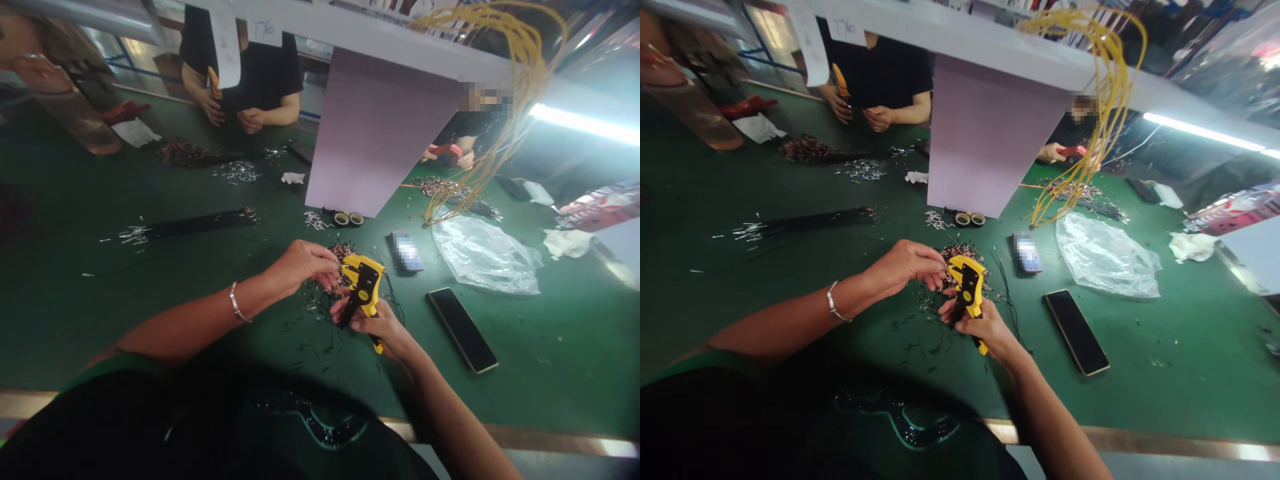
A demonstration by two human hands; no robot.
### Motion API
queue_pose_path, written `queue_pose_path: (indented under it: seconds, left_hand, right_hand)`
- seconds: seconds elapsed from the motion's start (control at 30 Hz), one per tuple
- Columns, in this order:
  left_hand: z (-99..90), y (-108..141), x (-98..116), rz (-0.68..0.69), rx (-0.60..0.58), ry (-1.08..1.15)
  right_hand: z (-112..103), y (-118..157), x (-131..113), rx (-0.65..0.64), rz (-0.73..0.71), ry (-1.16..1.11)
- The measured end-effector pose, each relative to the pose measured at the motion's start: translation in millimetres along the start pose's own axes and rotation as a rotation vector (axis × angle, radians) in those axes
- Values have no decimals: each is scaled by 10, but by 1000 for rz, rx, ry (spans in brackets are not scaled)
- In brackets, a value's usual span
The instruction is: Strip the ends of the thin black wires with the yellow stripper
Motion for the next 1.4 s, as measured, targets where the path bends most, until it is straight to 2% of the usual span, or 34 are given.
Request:
queue_pose_path:
  seconds: [0.37, 0.7, 0.97, 1.17, 1.4]
  left_hand:
    - [-90, -79, -17, -14, -39, -12]
    - [-105, -62, 16, -63, -157, -38]
    - [-89, -46, 22, -30, -156, -50]
    - [-115, -77, -10, -51, -179, -27]
    - [-154, -91, -48, -46, -229, -15]
  right_hand:
    - [-47, 10, 37, -36, -41, -30]
    - [-28, 10, 28, -91, -59, -63]
    - [-46, 25, 67, -88, -68, -37]
    - [-37, 35, 78, -134, -46, -31]
    - [7, 74, 86, -75, -65, -30]
Point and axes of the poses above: each hand's wrist, its own y-axis away from the middle knuckle, its own z-axis out of the palm, x = y × z, the point moved 1 cm from there along -y, towards the middle knuckle, and after that the axes turned 7 degrees about y, right-handed, at the moved point
